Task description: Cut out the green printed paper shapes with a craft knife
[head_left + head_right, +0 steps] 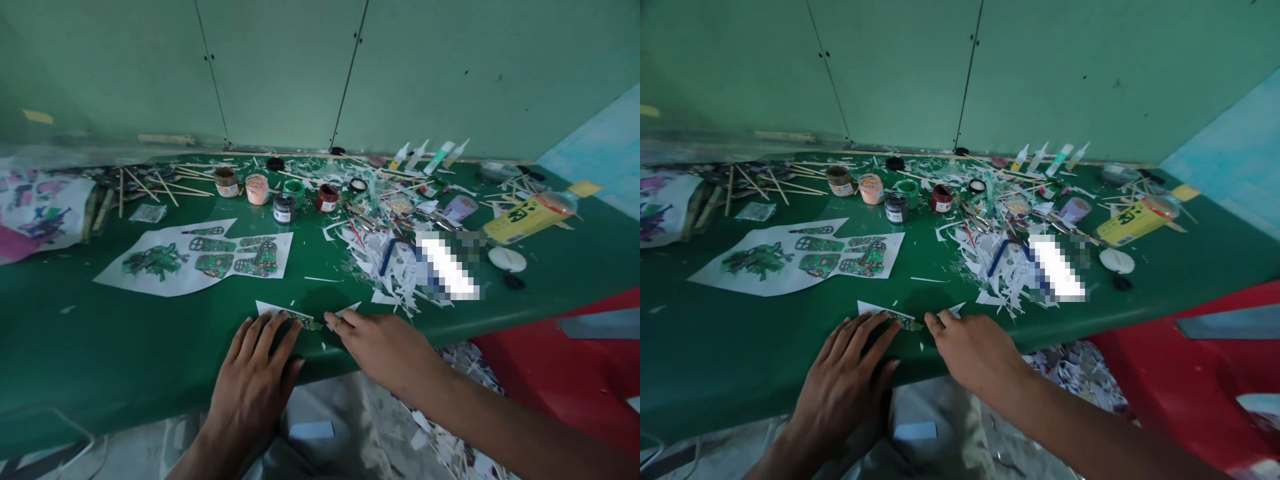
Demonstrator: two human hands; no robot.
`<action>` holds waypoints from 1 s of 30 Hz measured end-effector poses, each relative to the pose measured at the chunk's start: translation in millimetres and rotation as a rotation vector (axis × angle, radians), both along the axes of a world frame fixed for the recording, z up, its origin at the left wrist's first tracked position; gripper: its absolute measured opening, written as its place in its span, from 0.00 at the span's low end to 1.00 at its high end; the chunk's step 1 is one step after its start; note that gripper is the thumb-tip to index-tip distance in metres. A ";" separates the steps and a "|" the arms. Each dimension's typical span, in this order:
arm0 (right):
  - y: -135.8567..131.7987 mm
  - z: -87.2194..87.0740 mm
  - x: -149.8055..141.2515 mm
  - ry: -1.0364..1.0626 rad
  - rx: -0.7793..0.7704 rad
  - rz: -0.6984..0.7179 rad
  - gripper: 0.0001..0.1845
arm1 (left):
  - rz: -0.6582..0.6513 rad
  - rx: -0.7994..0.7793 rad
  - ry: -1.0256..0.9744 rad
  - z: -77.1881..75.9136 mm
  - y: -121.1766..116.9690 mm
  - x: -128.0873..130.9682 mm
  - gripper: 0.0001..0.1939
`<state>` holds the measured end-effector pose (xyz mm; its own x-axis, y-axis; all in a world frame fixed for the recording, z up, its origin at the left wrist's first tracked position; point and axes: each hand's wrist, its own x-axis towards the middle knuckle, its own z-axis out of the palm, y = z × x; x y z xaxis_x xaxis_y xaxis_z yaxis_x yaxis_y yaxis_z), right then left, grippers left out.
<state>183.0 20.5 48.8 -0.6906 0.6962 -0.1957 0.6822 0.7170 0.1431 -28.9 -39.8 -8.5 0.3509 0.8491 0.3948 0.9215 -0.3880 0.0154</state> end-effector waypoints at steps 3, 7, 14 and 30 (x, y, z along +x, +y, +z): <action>6.2 2.3 5.2 0.133 -0.045 -0.116 0.22 | 0.015 -0.002 -0.001 0.3 -0.3 -0.6 0.19; 12.7 2.1 5.5 0.381 -0.085 -0.257 0.19 | -0.066 -0.026 -0.025 7.9 7.1 -6.9 0.17; 17.8 -6.0 -5.0 0.416 -0.184 -0.195 0.18 | -0.169 -0.031 -0.138 20.8 19.1 -15.0 0.08; 22.3 -16.3 -28.5 0.419 -0.164 -0.048 0.19 | -0.274 0.030 -0.090 19.0 18.9 -29.0 0.11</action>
